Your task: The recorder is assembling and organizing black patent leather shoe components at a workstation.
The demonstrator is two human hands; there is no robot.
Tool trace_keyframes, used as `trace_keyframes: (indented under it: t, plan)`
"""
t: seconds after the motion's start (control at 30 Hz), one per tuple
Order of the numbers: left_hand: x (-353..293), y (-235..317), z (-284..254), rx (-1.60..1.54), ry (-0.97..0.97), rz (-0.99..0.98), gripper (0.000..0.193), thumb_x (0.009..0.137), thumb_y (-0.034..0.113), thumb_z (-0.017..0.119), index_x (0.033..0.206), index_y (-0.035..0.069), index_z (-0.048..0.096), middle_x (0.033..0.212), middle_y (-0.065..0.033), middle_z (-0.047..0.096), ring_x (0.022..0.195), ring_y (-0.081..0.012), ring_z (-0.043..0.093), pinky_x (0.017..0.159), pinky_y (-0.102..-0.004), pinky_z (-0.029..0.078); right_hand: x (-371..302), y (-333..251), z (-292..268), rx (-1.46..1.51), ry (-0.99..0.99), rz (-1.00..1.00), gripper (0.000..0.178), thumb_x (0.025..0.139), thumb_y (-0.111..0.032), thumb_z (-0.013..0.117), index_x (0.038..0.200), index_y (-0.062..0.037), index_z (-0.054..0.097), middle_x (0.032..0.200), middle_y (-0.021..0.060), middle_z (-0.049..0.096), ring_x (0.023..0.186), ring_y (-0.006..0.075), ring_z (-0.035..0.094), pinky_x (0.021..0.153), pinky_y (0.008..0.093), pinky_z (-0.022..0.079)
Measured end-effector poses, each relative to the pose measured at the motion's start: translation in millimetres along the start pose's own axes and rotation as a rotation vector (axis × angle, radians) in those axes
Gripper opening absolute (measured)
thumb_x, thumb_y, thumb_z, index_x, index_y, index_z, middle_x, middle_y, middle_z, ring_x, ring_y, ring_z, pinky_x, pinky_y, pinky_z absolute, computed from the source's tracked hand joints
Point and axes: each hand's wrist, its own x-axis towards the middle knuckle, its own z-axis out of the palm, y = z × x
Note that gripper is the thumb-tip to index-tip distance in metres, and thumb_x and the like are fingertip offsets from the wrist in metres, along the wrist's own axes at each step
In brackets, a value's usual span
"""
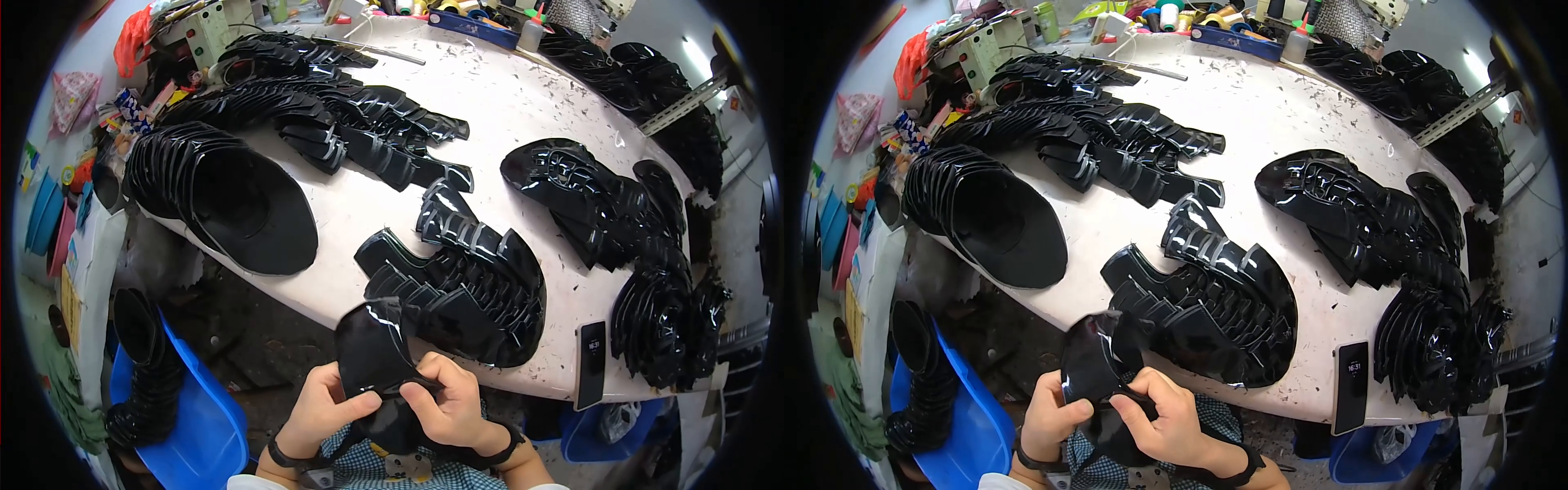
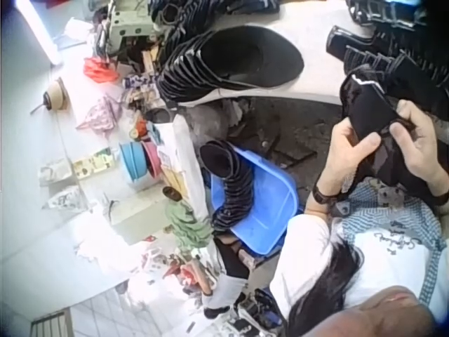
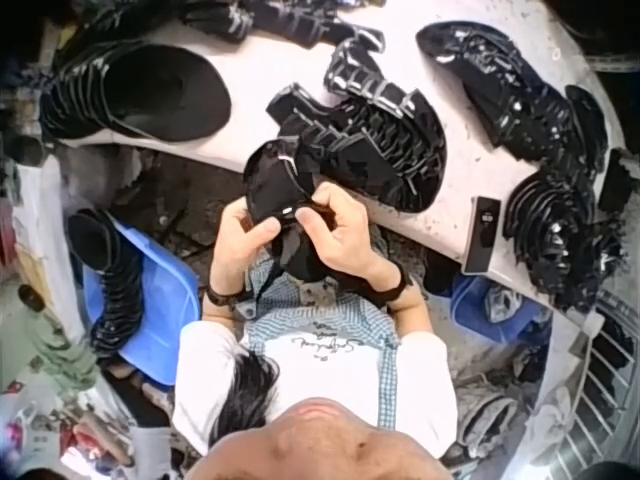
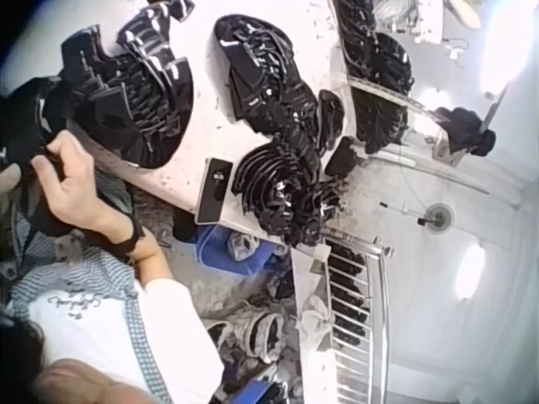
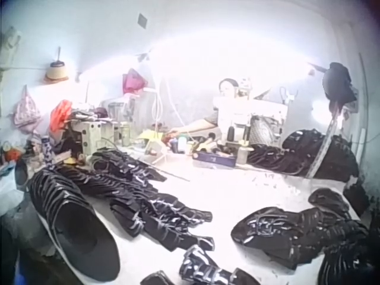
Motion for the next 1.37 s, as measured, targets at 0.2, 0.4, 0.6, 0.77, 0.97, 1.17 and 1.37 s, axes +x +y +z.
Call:
trace_keyframes:
  t: [0.2, 0.4, 0.6, 0.77, 0.97, 1.17, 1.37]
  plan:
    - [-3, 9, 1, 0.687, 0.023, 0.379, 0.026, 0.073, 0.008, 0.068, 0.094, -0.004, 0.058, 0.088, -0.0071, 0.06, 0.075, -0.0087, 0.056, 0.065, -0.0224, 0.046, 0, 5, -3, 0.157, -0.091, 0.071, 0.017, 0.077, -0.004, 0.061, 0.073, 0.0002, 0.045, 0.067, 0.0028, 0.046, 0.057, 0.0064, 0.039, 0.049, 0.0196, 0.032]
    - [-1, 7, -13, 0.607, 0.058, 0.402, 0.053, 0.058, 0.043, 0.077, 0.081, -0.001, 0.058, 0.075, -0.0073, 0.056, 0.064, -0.015, 0.056, 0.059, -0.0245, 0.044, 8, 11, -12, 0.131, -0.096, 0.054, 0.014, 0.076, -0.005, 0.062, 0.077, 0.0009, 0.049, 0.067, 0.0017, 0.047, 0.054, 0.0044, 0.038, 0.047, 0.0179, 0.031]
    - [35, -7, -43, 1.011, 0.719, 0.796, 0.04, 0.06, 0.009, 0.071, 0.094, 0.001, 0.05, 0.088, -0.0099, 0.05, 0.08, -0.0208, 0.052, 0.07, -0.0293, 0.042, 22, 2, -10, 0.465, -0.238, 0.182, 0.008, 0.083, -0.005, 0.054, 0.085, -0.0004, 0.047, 0.08, -0.0023, 0.044, 0.064, 0.0017, 0.037, 0.055, 0.0146, 0.03]
    - [30, 1, -58, 1.082, 0.742, 0.721, 0.017, 0.065, -0.007, 0.062, 0.08, 0.001, 0.059, 0.064, -0.0068, 0.051, 0.053, -0.0147, 0.051, 0.047, -0.022, 0.04, 49, 11, 10, 0.45, -0.042, 0.431, 0.021, 0.084, -0.004, 0.052, 0.104, 0.0023, 0.047, 0.093, 0.0048, 0.049, 0.069, 0.0049, 0.047, 0.06, 0.0163, 0.039]
    - [36, 47, -75, 1.056, 0.978, 0.791, 0.022, 0.067, -0.005, 0.063, 0.089, 0.001, 0.061, 0.078, -0.0077, 0.057, 0.06, -0.0139, 0.058, 0.052, -0.0215, 0.045, 98, -15, 55, -0.513, -0.043, -0.453, 0.048, 0.068, -0.019, 0.07, 0.107, 0.0001, 0.05, 0.107, 0.0178, 0.049, 0.079, 0.0289, 0.059, 0.064, 0.0291, 0.05]
    - [67, 82, -92, 1.024, 1.049, 0.903, 0.023, 0.07, -0.005, 0.06, 0.092, 0.0, 0.061, 0.082, -0.0104, 0.061, 0.063, -0.0161, 0.062, 0.056, -0.0229, 0.048, 177, 5, 103, -0.665, 0.165, -0.461, 0.025, 0.075, -0.003, 0.055, 0.1, -0.0009, 0.052, 0.08, 0.015, 0.061, 0.066, 0.0275, 0.061, 0.054, 0.0334, 0.048]
    - [93, 101, -126, 1.103, 1.141, 0.92, 0.024, 0.073, -0.001, 0.061, 0.097, -0.003, 0.06, 0.08, -0.0108, 0.063, 0.06, -0.0101, 0.059, 0.052, -0.0198, 0.046, 227, 31, 146, -0.578, 0.009, -0.297, 0.022, 0.076, -0.002, 0.05, 0.099, 0.0006, 0.048, 0.072, 0.0189, 0.06, 0.059, 0.0325, 0.059, 0.054, 0.038, 0.047]
